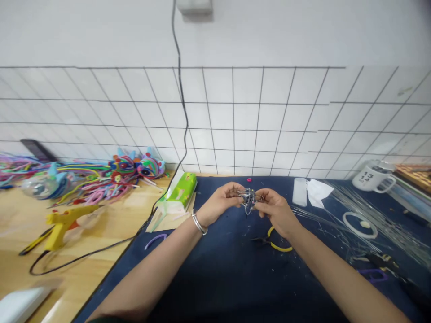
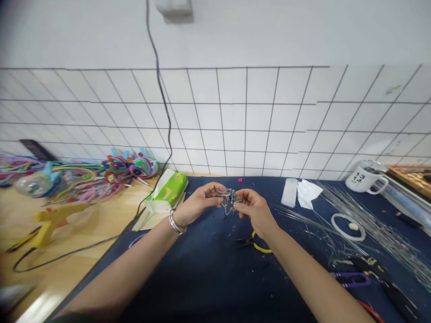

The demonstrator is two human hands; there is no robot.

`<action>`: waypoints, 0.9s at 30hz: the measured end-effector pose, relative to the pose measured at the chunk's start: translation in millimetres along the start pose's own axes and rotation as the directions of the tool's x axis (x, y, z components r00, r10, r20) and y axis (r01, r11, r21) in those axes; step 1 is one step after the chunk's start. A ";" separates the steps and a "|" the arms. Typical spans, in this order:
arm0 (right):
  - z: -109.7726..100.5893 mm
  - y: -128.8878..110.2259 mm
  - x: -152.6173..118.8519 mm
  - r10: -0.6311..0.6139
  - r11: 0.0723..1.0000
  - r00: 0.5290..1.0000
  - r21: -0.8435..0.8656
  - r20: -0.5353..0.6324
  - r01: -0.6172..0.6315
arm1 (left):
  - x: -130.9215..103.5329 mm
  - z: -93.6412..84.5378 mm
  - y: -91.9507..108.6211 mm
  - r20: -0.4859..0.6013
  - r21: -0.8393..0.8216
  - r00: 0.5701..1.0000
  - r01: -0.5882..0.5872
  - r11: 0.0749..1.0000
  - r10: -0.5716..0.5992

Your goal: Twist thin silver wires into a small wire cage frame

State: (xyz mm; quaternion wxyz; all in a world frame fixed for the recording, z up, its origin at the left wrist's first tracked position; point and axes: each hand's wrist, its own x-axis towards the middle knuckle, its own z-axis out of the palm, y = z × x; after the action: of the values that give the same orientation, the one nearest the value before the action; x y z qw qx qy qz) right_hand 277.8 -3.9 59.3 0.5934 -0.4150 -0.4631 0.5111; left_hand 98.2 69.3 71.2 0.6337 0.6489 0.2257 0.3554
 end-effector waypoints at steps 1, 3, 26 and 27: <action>1.7 -0.7 6.9 0.011 1.000 1.000 0.024 -0.001 -0.010 | 3.6 -2.5 0.1 -0.029 -0.012 0.999 -0.022 1.000 0.021; 4.7 2.3 19.5 0.053 0.996 0.998 0.074 -0.021 -0.051 | 9.2 -8.4 -4.3 -0.083 -0.049 0.996 -0.023 0.999 0.019; -11.6 86.1 44.4 0.127 0.986 0.985 0.121 -0.115 -0.113 | 21.4 -62.3 -101.0 -0.127 -0.161 0.982 0.116 0.980 -0.137; -12.0 86.8 44.2 0.126 0.986 0.985 0.120 -0.117 -0.112 | 21.3 -62.6 -101.2 -0.124 -0.162 0.983 0.115 0.980 -0.136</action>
State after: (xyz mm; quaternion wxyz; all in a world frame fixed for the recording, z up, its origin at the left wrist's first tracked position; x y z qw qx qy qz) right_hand 272.4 51.3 -21.7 0.6119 -0.4387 -0.3700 0.5442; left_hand 81.1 136.2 -28.1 0.6864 0.5571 0.2805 0.3739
